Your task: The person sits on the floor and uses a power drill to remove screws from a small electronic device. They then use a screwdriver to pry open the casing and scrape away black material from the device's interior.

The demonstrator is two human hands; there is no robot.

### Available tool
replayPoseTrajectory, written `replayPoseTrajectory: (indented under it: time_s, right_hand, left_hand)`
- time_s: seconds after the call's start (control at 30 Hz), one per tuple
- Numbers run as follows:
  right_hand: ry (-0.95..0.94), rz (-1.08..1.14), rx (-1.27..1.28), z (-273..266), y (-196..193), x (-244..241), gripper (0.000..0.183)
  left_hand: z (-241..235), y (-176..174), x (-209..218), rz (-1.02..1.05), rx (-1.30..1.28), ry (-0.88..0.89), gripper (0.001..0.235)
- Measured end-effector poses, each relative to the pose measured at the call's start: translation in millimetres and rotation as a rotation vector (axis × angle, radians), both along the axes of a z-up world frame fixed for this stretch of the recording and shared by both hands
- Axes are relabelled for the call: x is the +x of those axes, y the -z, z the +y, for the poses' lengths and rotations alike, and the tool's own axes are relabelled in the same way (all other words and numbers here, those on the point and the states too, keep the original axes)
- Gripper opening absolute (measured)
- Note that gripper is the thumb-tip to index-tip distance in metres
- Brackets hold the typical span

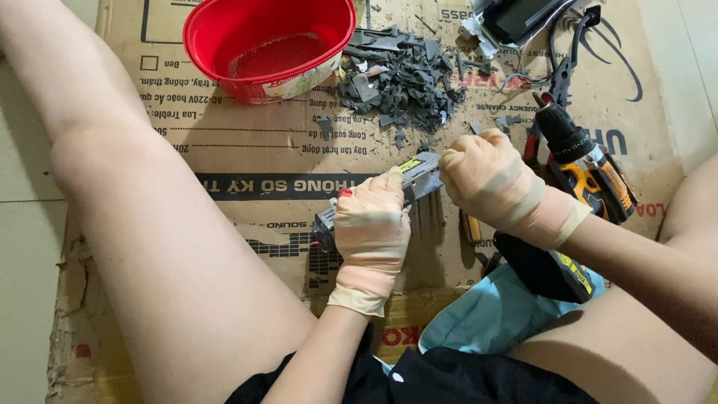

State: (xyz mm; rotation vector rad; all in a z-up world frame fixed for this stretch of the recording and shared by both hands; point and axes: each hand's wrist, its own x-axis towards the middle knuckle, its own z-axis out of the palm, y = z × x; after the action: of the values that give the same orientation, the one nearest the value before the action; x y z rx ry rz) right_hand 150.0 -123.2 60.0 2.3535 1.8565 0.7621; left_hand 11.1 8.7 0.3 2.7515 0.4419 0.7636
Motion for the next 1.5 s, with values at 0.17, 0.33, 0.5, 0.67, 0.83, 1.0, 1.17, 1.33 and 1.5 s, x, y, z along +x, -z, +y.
replayPoseTrajectory:
  time_s: [0.17, 0.33, 0.5, 0.67, 0.83, 1.0, 1.17, 1.33, 1.5]
  right_hand:
    - [0.583, 0.683, -0.025, 11, -36, -19, 0.002]
    - [0.866, 0.955, 0.385, 37, -31, -12, 0.026]
    - [0.490, 1.325, 0.675, 125, -59, 2, 0.009]
    - [0.363, 1.429, 0.754, 197, -31, 27, 0.013]
    - [0.447, 1.538, 0.728, 217, -18, 33, 0.030]
    - [0.513, 1.604, 0.809, 180, -77, 7, 0.025]
    - [0.736, 1.523, 0.864, 95, -77, -10, 0.019]
    - [1.040, 1.474, 0.877, 29, -64, -49, 0.017]
    - [1.289, 1.487, 0.776, 8, -62, -80, 0.025]
  left_hand:
    - [1, 4, 0, -0.044, 0.017, 0.016, 0.055]
    - [2, -10, 1, -0.104, 0.025, 0.018, 0.051]
    - [-2, -32, -4, 0.016, 0.134, -0.127, 0.005]
    - [-3, -29, -1, -0.014, 0.044, -0.169, 0.016]
    - [4, -37, -5, 0.070, -0.012, -0.129, 0.026]
    - [7, -37, -2, 0.033, -0.013, -0.062, 0.006]
    - [14, -33, 3, 0.045, -0.048, -0.053, 0.024]
    - [30, -7, 23, 0.075, -0.043, -0.005, 0.021]
    - [50, -36, 22, 0.554, -0.340, 0.178, 0.038]
